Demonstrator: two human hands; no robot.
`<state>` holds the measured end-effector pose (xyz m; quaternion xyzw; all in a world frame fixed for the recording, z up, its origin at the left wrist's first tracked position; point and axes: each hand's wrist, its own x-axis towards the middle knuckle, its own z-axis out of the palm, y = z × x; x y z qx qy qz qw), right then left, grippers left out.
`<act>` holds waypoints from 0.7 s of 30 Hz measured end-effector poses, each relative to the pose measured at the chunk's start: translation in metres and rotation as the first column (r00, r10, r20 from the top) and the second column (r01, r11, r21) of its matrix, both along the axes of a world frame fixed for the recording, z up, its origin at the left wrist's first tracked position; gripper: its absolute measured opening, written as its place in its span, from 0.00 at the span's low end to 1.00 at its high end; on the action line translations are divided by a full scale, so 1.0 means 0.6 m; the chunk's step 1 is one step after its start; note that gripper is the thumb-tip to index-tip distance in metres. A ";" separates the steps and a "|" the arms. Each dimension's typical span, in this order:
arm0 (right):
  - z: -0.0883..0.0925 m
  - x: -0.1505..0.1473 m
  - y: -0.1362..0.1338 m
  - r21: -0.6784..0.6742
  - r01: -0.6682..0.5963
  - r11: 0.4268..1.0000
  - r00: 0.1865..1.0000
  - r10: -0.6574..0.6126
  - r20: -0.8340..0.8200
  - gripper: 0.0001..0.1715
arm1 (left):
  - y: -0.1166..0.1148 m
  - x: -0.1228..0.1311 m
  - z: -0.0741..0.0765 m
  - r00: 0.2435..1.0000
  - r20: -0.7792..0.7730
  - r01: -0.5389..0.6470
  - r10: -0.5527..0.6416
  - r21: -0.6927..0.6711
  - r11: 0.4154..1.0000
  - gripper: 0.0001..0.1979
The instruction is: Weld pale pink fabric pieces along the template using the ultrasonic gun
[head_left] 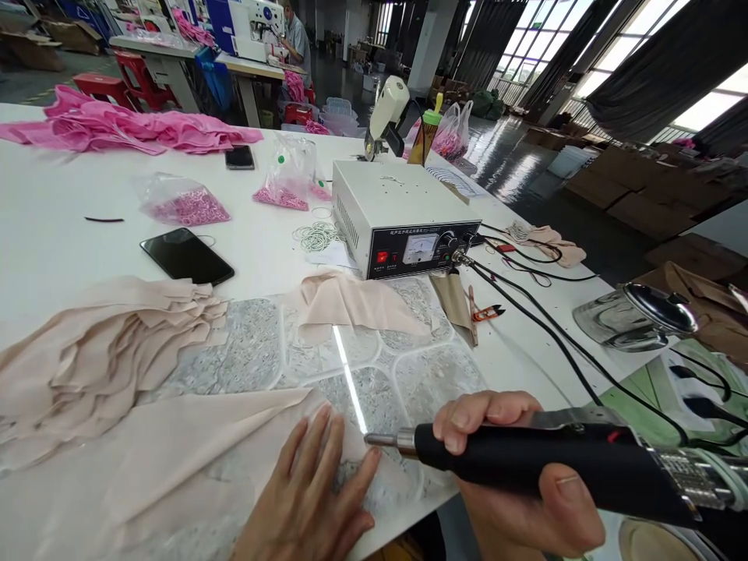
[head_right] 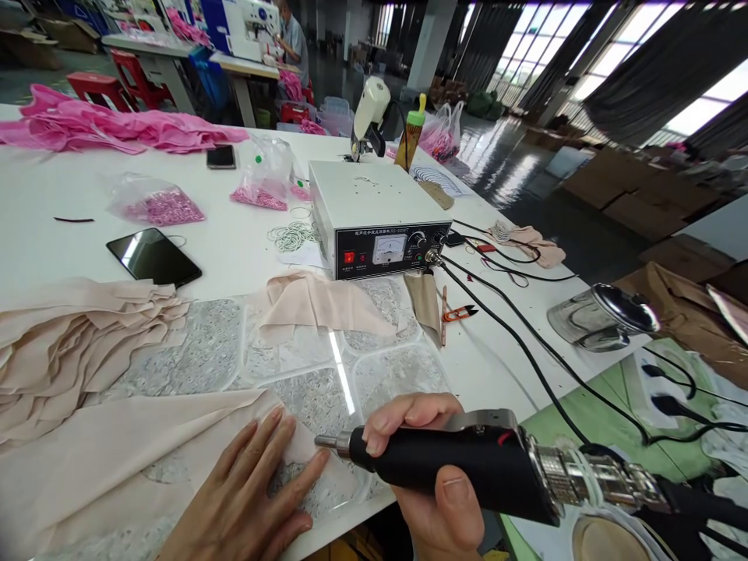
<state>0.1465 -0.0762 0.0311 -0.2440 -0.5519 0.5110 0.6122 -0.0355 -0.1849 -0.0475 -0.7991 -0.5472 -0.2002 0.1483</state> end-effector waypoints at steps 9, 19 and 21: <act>0.007 -0.002 0.004 -0.051 -0.085 0.995 0.990 0.079 -0.115 0.13 | 0.005 0.000 0.017 1.000 0.010 0.007 -0.007 -0.011 1.000 0.23; 0.011 -0.023 0.004 -0.070 -0.142 0.987 0.978 0.129 -0.164 0.14 | 0.008 0.008 0.008 0.999 0.049 -0.007 0.005 0.042 0.999 0.22; 0.010 -0.025 0.004 -0.071 -0.142 0.987 0.978 0.129 -0.161 0.14 | 0.006 0.009 0.000 0.999 0.038 -0.015 0.013 0.053 0.999 0.24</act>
